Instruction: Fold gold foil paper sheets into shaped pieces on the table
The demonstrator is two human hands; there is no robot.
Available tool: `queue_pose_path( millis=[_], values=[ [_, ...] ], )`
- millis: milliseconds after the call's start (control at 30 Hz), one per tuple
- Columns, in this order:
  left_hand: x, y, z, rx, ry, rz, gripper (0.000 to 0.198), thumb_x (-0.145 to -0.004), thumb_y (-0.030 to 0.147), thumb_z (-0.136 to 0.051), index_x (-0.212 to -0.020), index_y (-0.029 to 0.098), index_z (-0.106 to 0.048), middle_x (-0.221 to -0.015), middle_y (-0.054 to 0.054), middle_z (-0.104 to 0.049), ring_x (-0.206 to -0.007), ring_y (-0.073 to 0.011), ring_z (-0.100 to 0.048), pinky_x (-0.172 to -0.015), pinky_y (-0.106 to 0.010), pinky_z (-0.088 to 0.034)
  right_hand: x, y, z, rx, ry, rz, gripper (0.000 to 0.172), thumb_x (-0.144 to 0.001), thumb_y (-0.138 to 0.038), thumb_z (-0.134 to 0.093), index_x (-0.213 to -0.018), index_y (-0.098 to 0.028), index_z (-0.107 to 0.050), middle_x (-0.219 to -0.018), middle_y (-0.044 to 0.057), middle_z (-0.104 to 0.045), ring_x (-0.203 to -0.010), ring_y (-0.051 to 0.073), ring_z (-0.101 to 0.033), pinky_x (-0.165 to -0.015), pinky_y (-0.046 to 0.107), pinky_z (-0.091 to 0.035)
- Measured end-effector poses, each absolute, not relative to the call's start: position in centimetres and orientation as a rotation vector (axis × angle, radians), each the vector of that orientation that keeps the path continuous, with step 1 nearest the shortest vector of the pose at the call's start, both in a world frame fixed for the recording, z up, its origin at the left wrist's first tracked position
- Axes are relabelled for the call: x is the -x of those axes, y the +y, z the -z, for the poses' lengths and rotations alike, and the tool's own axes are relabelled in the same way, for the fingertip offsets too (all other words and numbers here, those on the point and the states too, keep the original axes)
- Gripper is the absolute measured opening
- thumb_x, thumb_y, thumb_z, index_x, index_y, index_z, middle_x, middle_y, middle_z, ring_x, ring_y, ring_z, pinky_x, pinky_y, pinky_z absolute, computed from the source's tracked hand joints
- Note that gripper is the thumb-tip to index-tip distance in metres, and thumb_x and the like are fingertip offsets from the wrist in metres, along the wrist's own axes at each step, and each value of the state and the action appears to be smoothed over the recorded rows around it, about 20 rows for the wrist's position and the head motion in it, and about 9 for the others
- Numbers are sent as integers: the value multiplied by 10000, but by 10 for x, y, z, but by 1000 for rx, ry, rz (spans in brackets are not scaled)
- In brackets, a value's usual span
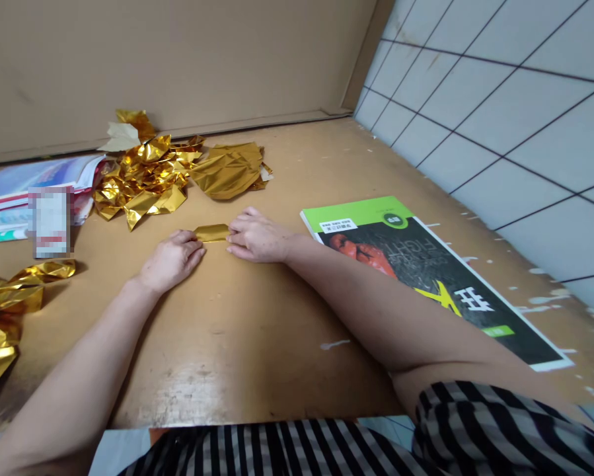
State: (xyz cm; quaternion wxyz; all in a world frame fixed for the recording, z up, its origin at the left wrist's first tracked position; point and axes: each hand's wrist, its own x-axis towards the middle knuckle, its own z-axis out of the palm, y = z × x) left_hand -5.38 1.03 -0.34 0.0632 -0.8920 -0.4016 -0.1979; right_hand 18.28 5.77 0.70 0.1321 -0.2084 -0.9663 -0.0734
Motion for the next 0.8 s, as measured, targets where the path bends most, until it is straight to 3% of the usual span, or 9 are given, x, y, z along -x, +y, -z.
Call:
queue_pose_path(
  millis=[300,500,600,800],
  values=[
    [64,15,4,2659,-1277,654,349,-934,319,-432,-804,175,-722,-887,-98,-707,-791,-212,-662,-724,-332,-557,-190,66,-2,625,-2734,70,268,-886,-265,-513,-727,-165,-704,-771,56,-623,-737,172,-490,-798,354,-311],
    [65,18,7,2624,-1385,844,331,-916,385,-478,-752,202,-699,-859,-71,-708,-804,-194,-660,-755,-320,-544,-184,65,-1,928,-2559,-253,228,-854,-240,-565,-659,-168,-660,-773,38,-628,-753,161,-527,-753,314,-341],
    [62,22,10,2582,-1478,945,333,-895,407,-520,-663,202,-643,-781,-53,-684,-734,-179,-637,-696,-304,-526,-177,65,-1,1082,-2446,-375,169,-815,-230,-622,-658,-171,-643,-763,22,-622,-734,149,-531,-724,289,-358],
    [57,28,13,2462,-1737,950,204,-798,293,-637,-628,204,-570,-686,-22,-605,-684,-179,-587,-641,-303,-491,-174,67,-3,1273,-2342,-553,64,-769,-170,-649,-706,-181,-649,-786,-5,-648,-692,119,-532,-708,265,-369]
  ],
)
